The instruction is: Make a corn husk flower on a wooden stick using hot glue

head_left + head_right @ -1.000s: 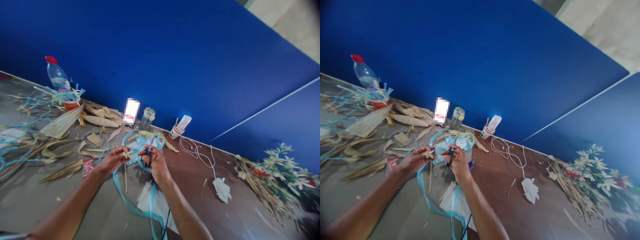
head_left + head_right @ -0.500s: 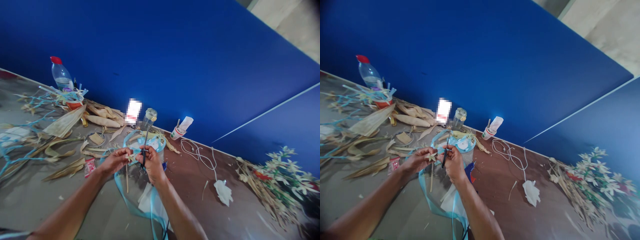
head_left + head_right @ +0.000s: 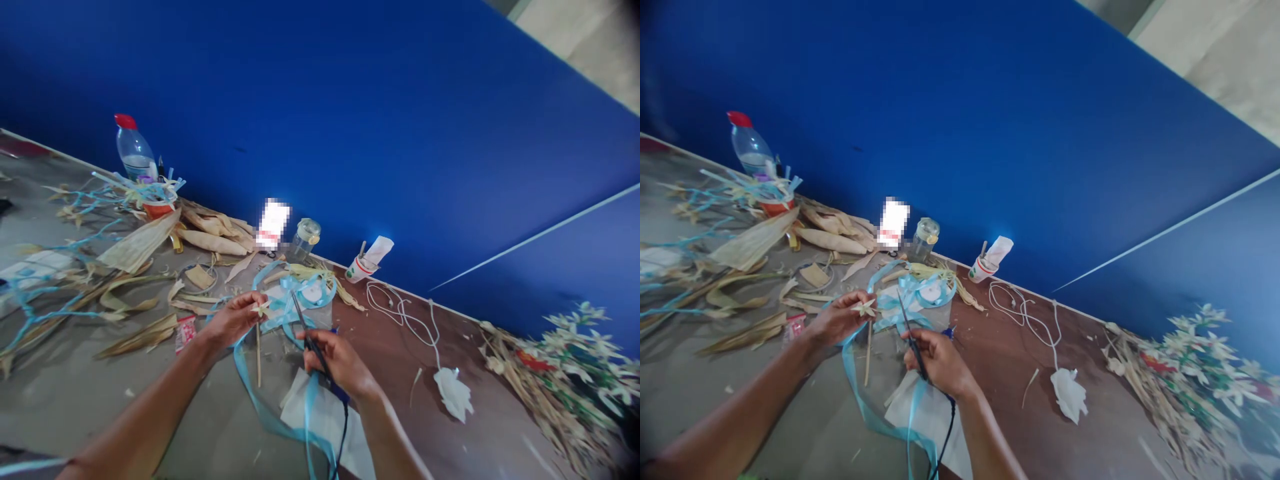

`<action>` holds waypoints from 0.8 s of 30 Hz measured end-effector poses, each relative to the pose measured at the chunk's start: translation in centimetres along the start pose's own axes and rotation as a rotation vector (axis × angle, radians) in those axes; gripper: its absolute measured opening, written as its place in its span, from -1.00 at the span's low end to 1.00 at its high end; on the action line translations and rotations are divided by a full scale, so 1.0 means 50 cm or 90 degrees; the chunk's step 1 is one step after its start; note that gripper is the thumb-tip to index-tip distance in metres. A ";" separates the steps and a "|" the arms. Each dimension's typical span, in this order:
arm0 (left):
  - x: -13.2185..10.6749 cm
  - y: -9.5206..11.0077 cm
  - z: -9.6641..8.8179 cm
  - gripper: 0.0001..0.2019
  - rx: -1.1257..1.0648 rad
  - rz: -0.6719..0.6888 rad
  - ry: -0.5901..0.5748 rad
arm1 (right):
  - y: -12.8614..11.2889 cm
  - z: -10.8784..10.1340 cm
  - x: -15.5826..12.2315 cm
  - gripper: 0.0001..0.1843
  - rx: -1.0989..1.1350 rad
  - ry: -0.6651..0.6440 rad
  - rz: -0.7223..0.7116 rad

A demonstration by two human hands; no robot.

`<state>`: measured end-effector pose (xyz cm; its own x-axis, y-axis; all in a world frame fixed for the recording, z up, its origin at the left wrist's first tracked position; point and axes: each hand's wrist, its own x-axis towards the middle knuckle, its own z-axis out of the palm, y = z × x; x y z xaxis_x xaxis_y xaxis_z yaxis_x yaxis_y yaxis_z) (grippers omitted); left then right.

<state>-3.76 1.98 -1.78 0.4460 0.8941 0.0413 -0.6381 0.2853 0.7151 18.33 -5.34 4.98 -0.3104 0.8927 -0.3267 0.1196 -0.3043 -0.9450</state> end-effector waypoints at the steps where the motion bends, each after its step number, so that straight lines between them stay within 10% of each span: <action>1: 0.000 0.000 0.000 -0.82 0.001 0.002 -0.002 | 0.006 -0.008 -0.013 -0.53 -0.012 -0.005 0.019; 24: 0.000 -0.004 0.000 -0.80 0.027 -0.012 0.019 | -0.004 0.002 -0.011 -0.57 -0.043 -0.095 0.087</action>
<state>-3.65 1.95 -1.92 0.4377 0.8991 0.0069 -0.6027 0.2877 0.7443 18.38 -5.81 5.34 -0.4228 0.7837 -0.4551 0.2317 -0.3920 -0.8903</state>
